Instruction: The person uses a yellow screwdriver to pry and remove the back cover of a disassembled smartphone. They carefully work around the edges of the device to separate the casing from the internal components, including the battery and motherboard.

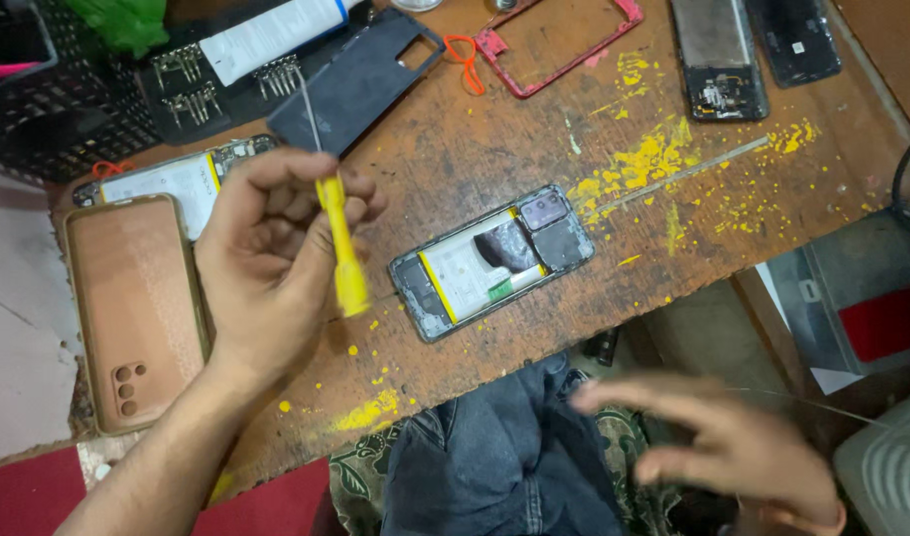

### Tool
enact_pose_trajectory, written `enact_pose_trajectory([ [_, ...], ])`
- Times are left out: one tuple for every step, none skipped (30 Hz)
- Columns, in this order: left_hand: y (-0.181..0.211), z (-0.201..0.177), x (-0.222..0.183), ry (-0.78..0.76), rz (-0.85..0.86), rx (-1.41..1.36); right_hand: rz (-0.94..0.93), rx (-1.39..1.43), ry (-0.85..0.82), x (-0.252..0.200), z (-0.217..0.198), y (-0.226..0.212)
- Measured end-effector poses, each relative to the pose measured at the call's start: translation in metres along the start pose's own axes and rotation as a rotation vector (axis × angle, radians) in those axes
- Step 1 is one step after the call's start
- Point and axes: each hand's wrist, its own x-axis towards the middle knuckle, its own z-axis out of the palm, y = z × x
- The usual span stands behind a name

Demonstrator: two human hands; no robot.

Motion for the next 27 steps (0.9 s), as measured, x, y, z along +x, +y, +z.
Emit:
enact_pose_trajectory([
  [-0.003, -0.001, -0.003, 0.014, -0.018, 0.052, -0.027, 0.016, 0.209, 0.011, -0.007, -0.010],
  [-0.007, -0.001, -0.005, 0.027, -0.036, 0.104, -0.053, 0.031, 0.418, 0.023, -0.011, -0.018],
  [-0.009, -0.001, -0.007, -0.006, -0.041, 0.110, -0.059, -0.142, 0.525, 0.034, -0.014, -0.024],
  [-0.011, -0.001, -0.007, -0.040, -0.046, 0.116, -0.063, -0.317, 0.629, 0.045, -0.022, -0.027],
  [-0.010, 0.001, -0.005, -0.076, -0.048, 0.124, -0.138, -0.499, 0.603, 0.061, -0.036, -0.024],
  [-0.007, 0.003, -0.004, -0.066, -0.045, 0.177, -0.212, -0.680, 0.571, 0.078, -0.051, -0.019],
  [-0.003, 0.008, -0.004, -0.058, -0.045, 0.226, -0.253, -0.666, 0.488, 0.090, -0.065, -0.013],
  [0.000, 0.015, -0.003, -0.050, -0.044, 0.274, -0.295, -0.651, 0.406, 0.102, -0.079, -0.008],
  [0.002, 0.021, 0.001, -0.070, -0.063, 0.224, -0.341, -0.639, 0.321, 0.112, -0.094, -0.004],
  [0.002, 0.026, 0.007, -0.090, -0.083, 0.173, -0.262, -0.545, 0.271, 0.120, -0.106, -0.001],
  [0.001, 0.031, 0.012, -0.108, -0.106, 0.124, -0.184, -0.447, 0.217, 0.127, -0.118, 0.002],
  [-0.002, 0.038, 0.017, -0.102, -0.103, 0.115, -0.108, -0.349, 0.163, 0.137, -0.130, 0.004],
  [-0.008, 0.045, 0.023, -0.095, -0.097, 0.105, -0.107, -0.267, 0.107, 0.151, -0.143, 0.006],
  [-0.013, 0.048, 0.027, -0.088, -0.091, 0.096, -0.107, -0.186, 0.051, 0.170, -0.155, 0.007],
  [-0.017, 0.048, 0.030, -0.102, -0.051, 0.105, -0.105, -0.106, -0.008, 0.187, -0.163, 0.008],
  [-0.020, 0.047, 0.033, -0.116, -0.012, 0.114, -0.100, -0.058, -0.070, 0.202, -0.168, 0.009],
  [-0.024, 0.047, 0.035, -0.129, 0.025, 0.120, -0.092, -0.010, -0.135, 0.216, -0.171, 0.011],
  [-0.026, 0.045, 0.035, -0.117, 0.031, 0.158, -0.083, 0.038, -0.199, 0.227, -0.171, 0.012],
  [-0.026, 0.041, 0.035, -0.101, 0.038, 0.205, -0.091, 0.144, -0.221, 0.238, -0.167, 0.015],
  [-0.026, 0.039, 0.037, -0.086, 0.044, 0.251, -0.097, 0.251, -0.242, 0.247, -0.161, 0.018],
  [-0.025, 0.036, 0.038, -0.096, 0.068, 0.249, -0.103, 0.358, -0.264, 0.252, -0.157, 0.020],
  [-0.022, 0.033, 0.037, -0.107, 0.091, 0.246, -0.136, 0.306, -0.264, 0.254, -0.156, 0.022],
  [-0.020, 0.032, 0.037, -0.110, 0.081, 0.244, -0.167, 0.259, -0.261, 0.253, -0.155, 0.024],
  [-0.018, 0.031, 0.037, -0.114, 0.072, 0.242, -0.198, 0.213, -0.258, 0.253, -0.155, 0.025],
  [-0.015, 0.030, 0.031, -0.098, 0.022, 0.233, -0.239, 0.195, -0.246, 0.248, -0.156, 0.026],
  [-0.013, 0.029, 0.028, -0.082, -0.027, 0.224, -0.279, 0.178, -0.233, 0.243, -0.158, 0.024],
  [-0.015, 0.029, 0.029, -0.094, 0.047, 0.290, -0.328, 0.158, -0.221, 0.243, -0.158, 0.022],
])
